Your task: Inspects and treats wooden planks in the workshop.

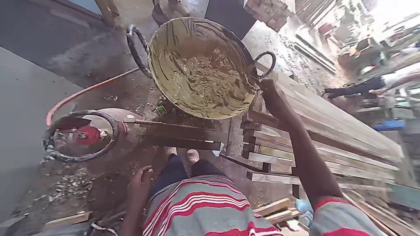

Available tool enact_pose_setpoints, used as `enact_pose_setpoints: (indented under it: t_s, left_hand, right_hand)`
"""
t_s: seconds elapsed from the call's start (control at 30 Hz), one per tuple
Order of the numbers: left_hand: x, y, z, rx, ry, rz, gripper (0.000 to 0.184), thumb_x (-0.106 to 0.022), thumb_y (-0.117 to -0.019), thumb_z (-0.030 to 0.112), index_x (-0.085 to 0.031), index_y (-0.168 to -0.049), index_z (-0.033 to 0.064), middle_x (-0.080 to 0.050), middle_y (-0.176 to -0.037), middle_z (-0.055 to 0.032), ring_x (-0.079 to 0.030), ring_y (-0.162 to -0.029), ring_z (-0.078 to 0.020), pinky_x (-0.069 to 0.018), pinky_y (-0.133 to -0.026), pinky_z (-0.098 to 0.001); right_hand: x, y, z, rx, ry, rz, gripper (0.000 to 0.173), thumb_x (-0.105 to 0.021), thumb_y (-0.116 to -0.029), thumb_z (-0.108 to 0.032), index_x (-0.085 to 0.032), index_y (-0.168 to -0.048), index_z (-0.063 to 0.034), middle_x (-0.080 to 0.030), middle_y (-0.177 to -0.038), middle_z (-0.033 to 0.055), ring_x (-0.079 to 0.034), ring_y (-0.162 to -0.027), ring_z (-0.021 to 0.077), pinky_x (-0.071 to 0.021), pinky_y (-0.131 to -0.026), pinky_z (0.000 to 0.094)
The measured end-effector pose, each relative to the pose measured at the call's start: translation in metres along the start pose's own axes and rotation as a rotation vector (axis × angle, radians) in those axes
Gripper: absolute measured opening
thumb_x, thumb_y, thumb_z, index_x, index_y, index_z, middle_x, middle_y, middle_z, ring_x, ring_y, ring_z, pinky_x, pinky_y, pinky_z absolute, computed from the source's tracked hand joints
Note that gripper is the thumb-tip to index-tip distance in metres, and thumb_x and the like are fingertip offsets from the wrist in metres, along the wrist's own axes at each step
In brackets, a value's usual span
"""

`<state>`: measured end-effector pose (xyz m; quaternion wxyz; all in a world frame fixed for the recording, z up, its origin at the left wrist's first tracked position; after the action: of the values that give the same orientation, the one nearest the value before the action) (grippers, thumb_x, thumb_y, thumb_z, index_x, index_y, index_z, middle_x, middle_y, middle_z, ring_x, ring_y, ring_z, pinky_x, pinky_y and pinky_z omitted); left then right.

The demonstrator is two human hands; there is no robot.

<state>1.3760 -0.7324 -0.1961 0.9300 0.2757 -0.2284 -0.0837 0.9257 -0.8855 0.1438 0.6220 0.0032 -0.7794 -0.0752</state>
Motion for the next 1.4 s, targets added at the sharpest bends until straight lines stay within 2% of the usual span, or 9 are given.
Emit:
enact_pose_setpoints:
  t_s: [0.23, 0.33, 0.5, 0.63, 0.73, 0.97, 1.17, 1.3, 1.4]
  left_hand:
    - [0.011, -0.009, -0.118, 0.356, 0.099, -0.098, 0.043, -0.042, -0.1105, 0.025, -0.051, -0.141, -0.0040, -0.061, -0.125, -0.0298, -0.066, -0.099, -0.0359, -0.0535, -0.088, -0.0533]
    - [0.003, 0.015, -0.165, 0.516, 0.135, -0.158, 0.046, -0.039, -0.1115, 0.027, -0.047, -0.144, -0.0049, -0.060, -0.126, -0.0290, -0.066, -0.100, -0.0322, -0.0540, -0.089, -0.0488]
    - [-0.010, 0.051, -0.205, 0.683, 0.216, -0.145, 0.048, -0.035, -0.1123, 0.031, -0.046, -0.144, -0.0031, -0.061, -0.128, -0.0255, -0.066, -0.099, -0.0248, -0.0528, -0.089, -0.0442]
    - [-0.013, 0.069, -0.210, 0.766, 0.406, -0.083, 0.048, -0.032, -0.1128, 0.030, -0.041, -0.149, -0.0003, -0.057, -0.132, -0.0228, -0.062, -0.098, -0.0199, -0.0507, -0.083, -0.0395]
    - [-0.013, 0.075, -0.201, 0.802, 0.507, -0.010, 0.048, -0.031, -0.1132, 0.030, -0.037, -0.151, 0.0014, -0.054, -0.132, -0.0190, -0.058, -0.096, -0.0152, -0.0495, -0.081, -0.0346]
    - [-0.008, 0.070, -0.168, 0.757, 0.570, 0.099, 0.047, -0.032, -0.1133, 0.032, -0.040, -0.148, 0.0023, -0.056, -0.128, -0.0151, -0.058, -0.092, -0.0091, -0.0478, -0.079, -0.0270]
    - [-0.010, 0.069, -0.197, 0.752, 0.611, 0.138, 0.050, -0.038, -0.1114, 0.037, -0.043, -0.149, 0.0048, -0.056, -0.137, -0.0209, -0.062, -0.109, -0.0263, -0.0500, -0.089, -0.0453]
    - [-0.016, 0.059, -0.229, 0.793, 0.666, 0.189, 0.049, -0.039, -0.1114, 0.037, -0.042, -0.150, 0.0066, -0.056, -0.141, -0.0200, -0.063, -0.112, -0.0284, -0.0509, -0.089, -0.0472]
    - [-0.025, 0.043, -0.239, 0.808, 0.698, 0.198, 0.050, -0.040, -0.1105, 0.038, -0.041, -0.151, 0.0082, -0.055, -0.142, -0.0201, -0.062, -0.115, -0.0300, -0.0502, -0.089, -0.0493]
  right_hand:
    - [-0.035, -0.095, 0.017, -0.148, 0.758, -0.525, 0.062, -0.061, -0.0946, -0.002, -0.049, -0.151, -0.0257, -0.044, -0.145, 0.0355, -0.047, -0.130, 0.0569, -0.0455, -0.089, 0.0703]
    - [-0.061, -0.104, 0.002, -0.044, 0.917, -0.725, 0.062, -0.073, -0.0852, 0.000, -0.061, -0.142, -0.0219, -0.046, -0.145, 0.0313, -0.048, -0.130, 0.0531, -0.0449, -0.093, 0.0679]
    - [-0.100, -0.097, -0.005, 0.008, 1.008, -0.927, 0.043, -0.073, -0.0837, 0.003, -0.073, -0.122, -0.0152, -0.055, -0.141, 0.0203, -0.050, -0.130, 0.0463, -0.0474, -0.091, 0.0637]
    - [-0.081, -0.080, -0.020, -0.002, 1.006, -0.992, 0.029, -0.071, -0.0876, 0.001, -0.073, -0.115, -0.0089, -0.063, -0.132, 0.0191, -0.055, -0.126, 0.0455, -0.0492, -0.089, 0.0664]
    - [-0.051, -0.083, -0.034, -0.007, 1.102, -1.093, 0.016, -0.072, -0.0885, -0.005, -0.074, -0.104, -0.0079, -0.070, -0.111, 0.0175, -0.066, -0.107, 0.0419, -0.0512, -0.081, 0.0668]
    - [-0.064, -0.121, -0.028, -0.073, 1.135, -0.879, 0.016, -0.069, -0.0922, -0.007, -0.072, -0.107, -0.0033, -0.067, -0.117, 0.0234, -0.062, -0.115, 0.0465, -0.0495, -0.084, 0.0679]
    - [-0.076, -0.087, -0.030, 0.004, 1.062, -0.854, 0.028, -0.067, -0.0941, -0.003, -0.066, -0.122, -0.0012, -0.061, -0.129, 0.0256, -0.055, -0.123, 0.0513, -0.0473, -0.087, 0.0690]
    - [-0.044, -0.081, -0.036, -0.053, 1.207, -0.925, 0.018, -0.073, -0.0893, -0.007, -0.073, -0.107, -0.0104, -0.069, -0.115, 0.0171, -0.062, -0.114, 0.0436, -0.0512, -0.080, 0.0635]
    - [-0.024, -0.087, -0.018, -0.067, 1.165, -0.908, 0.023, -0.073, -0.0870, -0.006, -0.076, -0.109, -0.0148, -0.069, -0.117, 0.0166, -0.063, -0.114, 0.0430, -0.0512, -0.083, 0.0657]
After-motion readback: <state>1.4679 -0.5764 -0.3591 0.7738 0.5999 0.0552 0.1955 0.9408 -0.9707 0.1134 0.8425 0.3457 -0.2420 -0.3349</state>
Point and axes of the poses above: each hand's wrist, its own y-axis away from the middle knuckle, its own x-axis out of the back of the hand, z = x × y, the point moved 9 cm from there along -y, towards the middle knuckle
